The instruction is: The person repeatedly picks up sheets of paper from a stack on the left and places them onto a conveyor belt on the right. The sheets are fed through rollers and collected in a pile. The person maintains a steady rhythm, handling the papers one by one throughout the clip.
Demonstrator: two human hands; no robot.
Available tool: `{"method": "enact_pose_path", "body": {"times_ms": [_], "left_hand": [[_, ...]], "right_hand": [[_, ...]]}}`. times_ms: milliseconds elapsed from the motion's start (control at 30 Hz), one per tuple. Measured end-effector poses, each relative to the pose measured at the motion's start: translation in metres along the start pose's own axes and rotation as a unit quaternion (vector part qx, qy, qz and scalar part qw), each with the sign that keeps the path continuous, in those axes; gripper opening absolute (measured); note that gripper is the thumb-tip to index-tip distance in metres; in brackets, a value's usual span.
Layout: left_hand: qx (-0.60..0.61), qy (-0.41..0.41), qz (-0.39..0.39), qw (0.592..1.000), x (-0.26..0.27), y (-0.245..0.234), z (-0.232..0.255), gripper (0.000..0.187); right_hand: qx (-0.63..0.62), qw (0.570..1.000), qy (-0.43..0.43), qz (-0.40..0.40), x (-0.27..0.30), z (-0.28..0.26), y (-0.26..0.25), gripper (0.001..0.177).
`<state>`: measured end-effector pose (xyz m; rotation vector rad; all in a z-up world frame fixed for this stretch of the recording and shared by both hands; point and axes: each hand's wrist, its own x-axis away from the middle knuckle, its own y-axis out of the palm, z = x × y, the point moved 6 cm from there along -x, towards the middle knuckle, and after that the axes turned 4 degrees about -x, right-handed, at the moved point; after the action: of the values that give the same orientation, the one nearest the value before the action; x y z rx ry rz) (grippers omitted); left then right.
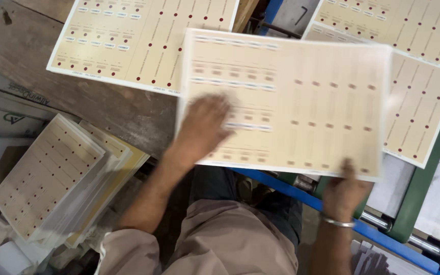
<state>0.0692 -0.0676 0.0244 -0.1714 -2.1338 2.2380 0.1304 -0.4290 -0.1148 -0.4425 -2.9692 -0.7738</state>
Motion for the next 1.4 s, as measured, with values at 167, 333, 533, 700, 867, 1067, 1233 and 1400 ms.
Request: {"method": "enact_pose_path", "body": {"times_ms": [167,333,533,700,867,1067,1233,1400], "left_hand": [[-0.075,-0.087,0.119,0.986,0.008,-0.02,-0.07,0.068],[-0.047,-0.063,0.185,0.98,0.021,-0.012,-0.072,0.046],[-0.035,-0.075,0.203,0.976,0.027,-0.014,-0.068,0.049],[-0.075,-0.064,0.233,0.967,0.026,-0.02,-0.062,0.054],[-0.051,-0.072,0.221,0.971,0.027,-0.014,-0.066,0.053],[-0.07,-0.084,0.222,0.969,0.028,-0.009,-0.069,0.046],[-0.059,-0.085,0.219,0.97,0.027,-0.012,-0.068,0.048],[-0.057,-0.085,0.226,0.969,0.025,-0.014,-0.067,0.047]], "right_hand": [[-0.026,0.992,-0.09,0.079,-0.045,-0.028,-0.089,0.034],[-0.013,0.983,-0.113,0.142,-0.044,-0.026,-0.158,0.026],[0.027,0.981,-0.102,0.162,-0.005,-0.016,-0.193,0.025],[0.023,0.985,-0.092,0.141,0.016,-0.01,-0.19,0.026],[0.031,0.977,-0.048,0.204,0.003,-0.014,-0.177,0.031],[-0.017,0.994,0.0,0.106,-0.02,-0.012,-0.153,0.036],[-0.024,0.994,0.077,0.076,-0.024,-0.002,-0.149,0.037],[0.024,0.994,0.09,0.063,-0.029,-0.004,-0.146,0.034]]}}
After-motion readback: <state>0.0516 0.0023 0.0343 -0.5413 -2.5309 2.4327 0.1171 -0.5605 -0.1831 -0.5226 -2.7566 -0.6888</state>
